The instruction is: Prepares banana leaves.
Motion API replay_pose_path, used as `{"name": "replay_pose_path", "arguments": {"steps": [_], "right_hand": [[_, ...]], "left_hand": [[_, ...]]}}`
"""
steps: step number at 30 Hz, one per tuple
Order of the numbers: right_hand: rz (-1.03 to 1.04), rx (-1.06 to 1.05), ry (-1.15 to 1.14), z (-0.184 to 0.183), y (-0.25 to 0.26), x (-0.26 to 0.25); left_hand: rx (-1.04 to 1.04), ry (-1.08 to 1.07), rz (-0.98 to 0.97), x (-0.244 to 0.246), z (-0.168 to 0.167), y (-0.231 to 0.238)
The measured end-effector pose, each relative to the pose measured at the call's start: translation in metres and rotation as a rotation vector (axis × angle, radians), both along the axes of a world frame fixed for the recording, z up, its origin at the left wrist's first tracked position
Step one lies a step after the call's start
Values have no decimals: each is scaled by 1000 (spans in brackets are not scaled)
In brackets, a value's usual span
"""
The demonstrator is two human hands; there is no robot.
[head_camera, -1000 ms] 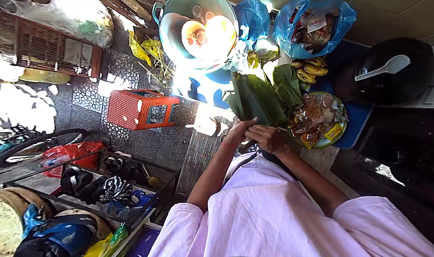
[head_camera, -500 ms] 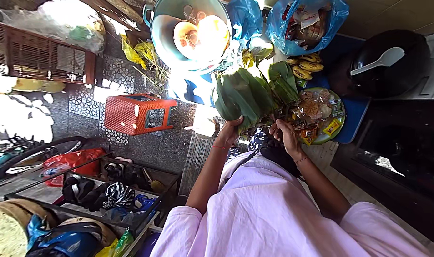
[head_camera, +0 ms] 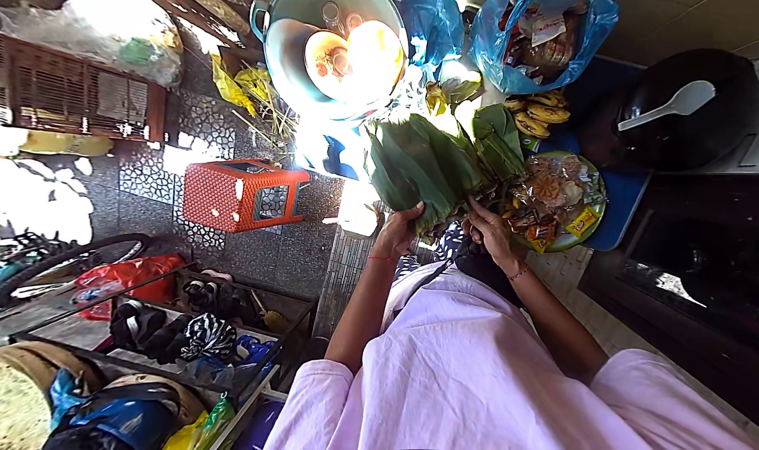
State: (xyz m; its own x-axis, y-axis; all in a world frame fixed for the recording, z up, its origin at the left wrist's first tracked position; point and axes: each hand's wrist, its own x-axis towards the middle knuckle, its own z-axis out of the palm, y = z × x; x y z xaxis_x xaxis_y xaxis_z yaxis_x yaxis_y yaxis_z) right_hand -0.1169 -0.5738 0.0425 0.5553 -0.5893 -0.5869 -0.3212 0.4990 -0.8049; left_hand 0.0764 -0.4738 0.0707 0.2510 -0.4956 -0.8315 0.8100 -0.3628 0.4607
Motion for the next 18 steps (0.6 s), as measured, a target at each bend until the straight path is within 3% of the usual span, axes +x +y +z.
{"name": "replay_pose_path", "arguments": {"steps": [3, 5, 15, 18], "right_hand": [[200, -331, 206, -4, 2, -3], [267, -435, 249, -8, 0, -6], [457, -714, 379, -15, -17, -31], [372, -756, 273, -12, -17, -39]], "left_hand": [[-2, 20, 15, 1, 7, 0], [-26, 33, 20, 2, 5, 2], [16, 31, 133, 6, -2, 7], [11, 44, 175, 10, -6, 6]]}}
